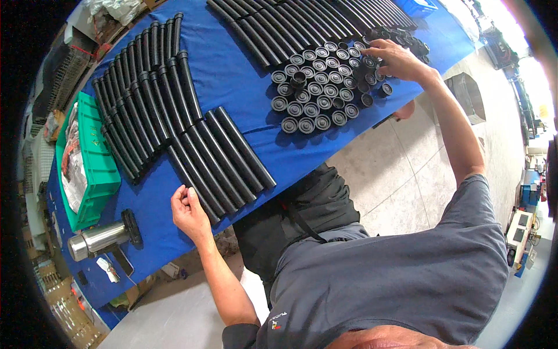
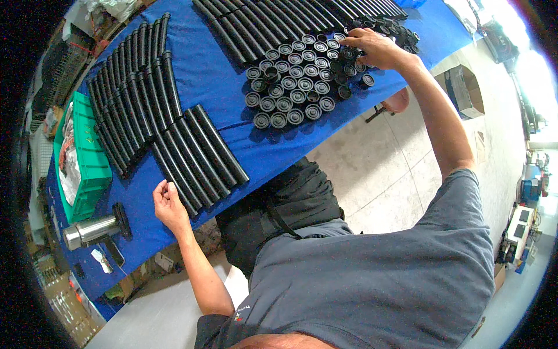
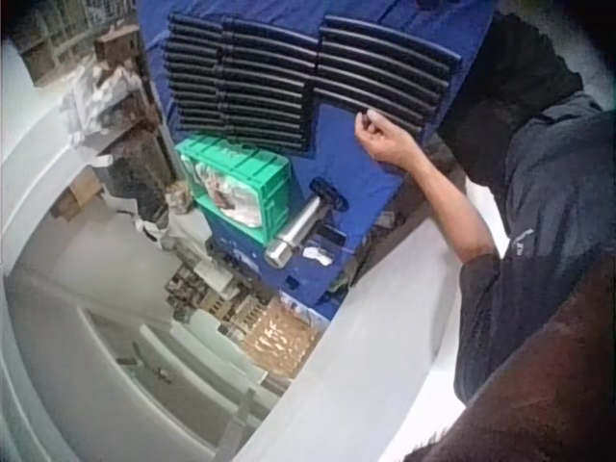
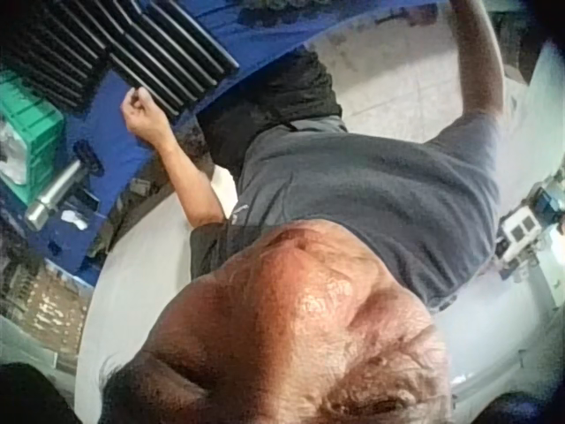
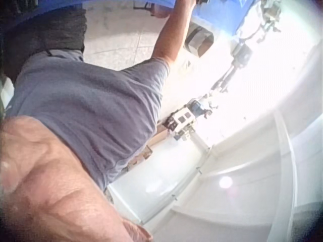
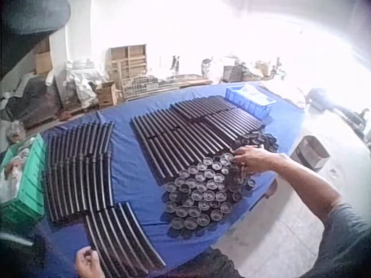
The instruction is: The person attaches round plastic caps onto the ends of black pipes by hand and arranges the assembled pipes in rows on the table.
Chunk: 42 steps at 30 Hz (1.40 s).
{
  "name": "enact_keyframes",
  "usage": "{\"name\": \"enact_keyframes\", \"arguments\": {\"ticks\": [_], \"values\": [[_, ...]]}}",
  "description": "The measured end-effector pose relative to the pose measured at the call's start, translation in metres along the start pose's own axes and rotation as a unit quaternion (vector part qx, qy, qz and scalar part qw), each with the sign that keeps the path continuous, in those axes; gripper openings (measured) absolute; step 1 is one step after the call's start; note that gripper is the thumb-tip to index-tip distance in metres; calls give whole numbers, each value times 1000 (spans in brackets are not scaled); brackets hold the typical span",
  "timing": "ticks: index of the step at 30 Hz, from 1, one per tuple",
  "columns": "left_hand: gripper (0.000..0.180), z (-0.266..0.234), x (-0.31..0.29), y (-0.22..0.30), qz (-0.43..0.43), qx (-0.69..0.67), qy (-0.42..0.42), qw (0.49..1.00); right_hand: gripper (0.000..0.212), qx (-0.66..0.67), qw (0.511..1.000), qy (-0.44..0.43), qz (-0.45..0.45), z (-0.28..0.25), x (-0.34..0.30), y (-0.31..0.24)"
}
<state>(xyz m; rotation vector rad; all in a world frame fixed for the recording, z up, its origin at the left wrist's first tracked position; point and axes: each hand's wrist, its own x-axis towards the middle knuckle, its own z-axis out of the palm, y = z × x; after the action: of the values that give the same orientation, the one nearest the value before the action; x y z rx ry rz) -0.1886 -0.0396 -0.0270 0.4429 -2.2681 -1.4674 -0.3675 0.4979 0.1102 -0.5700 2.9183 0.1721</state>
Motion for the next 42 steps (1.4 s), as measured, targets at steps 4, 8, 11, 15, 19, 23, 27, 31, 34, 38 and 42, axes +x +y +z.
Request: {"name": "enact_keyframes", "arguments": {"ticks": [4, 8, 11, 15, 19, 23, 27, 31, 34, 38, 42], "values": [[24, 3, 0, -3, 13, -18, 9, 1000, 66, -13, 998, 58, -20, 14, 2, 9], [24, 2, 0, -3, 3, -7, 7, 1000, 63, 5, 999, 27, -24, 8, 2, 3], [25, 0, 0, -3, -1, -11, 6, 1000, 62, 6, 998, 35, -44, 16, 5, 8], [24, 3, 0, -3, 8, -2, 15, 1000, 62, 20, 995, 53, -77, 27, 9, 21], [23, 2, -1, 3, 12, 9, 18, 1000, 59, 22, 997, 22, -70, 26, 11, 17], [21, 2, -1, 4, 6, 2, 14, 1000, 59, 45, 995, 36, -87, 21, 9, 11], [22, 0, -1, 5, 1, 47, 2, 999, 56, 48, 992, 20, -112, 20, 12, 14], [22, 0, 0, -1, -3, 19, 2, 1000, 53, 45, 996, 10, -82, 13, 14, 8], [20, 2, 0, 6, 6, 23, 0, 1000, 52, 47, 995, 49, -70, 3, 21, -11], [19, 0, 0, 4, 9, 51, 9, 999, 48, 105, 968, 148, -175, 1, 53, -55], [20, 2, 0, -1, 7, 16, 15, 1000, 47, 123, 967, 146, -166, 6, 84, -87]]}}
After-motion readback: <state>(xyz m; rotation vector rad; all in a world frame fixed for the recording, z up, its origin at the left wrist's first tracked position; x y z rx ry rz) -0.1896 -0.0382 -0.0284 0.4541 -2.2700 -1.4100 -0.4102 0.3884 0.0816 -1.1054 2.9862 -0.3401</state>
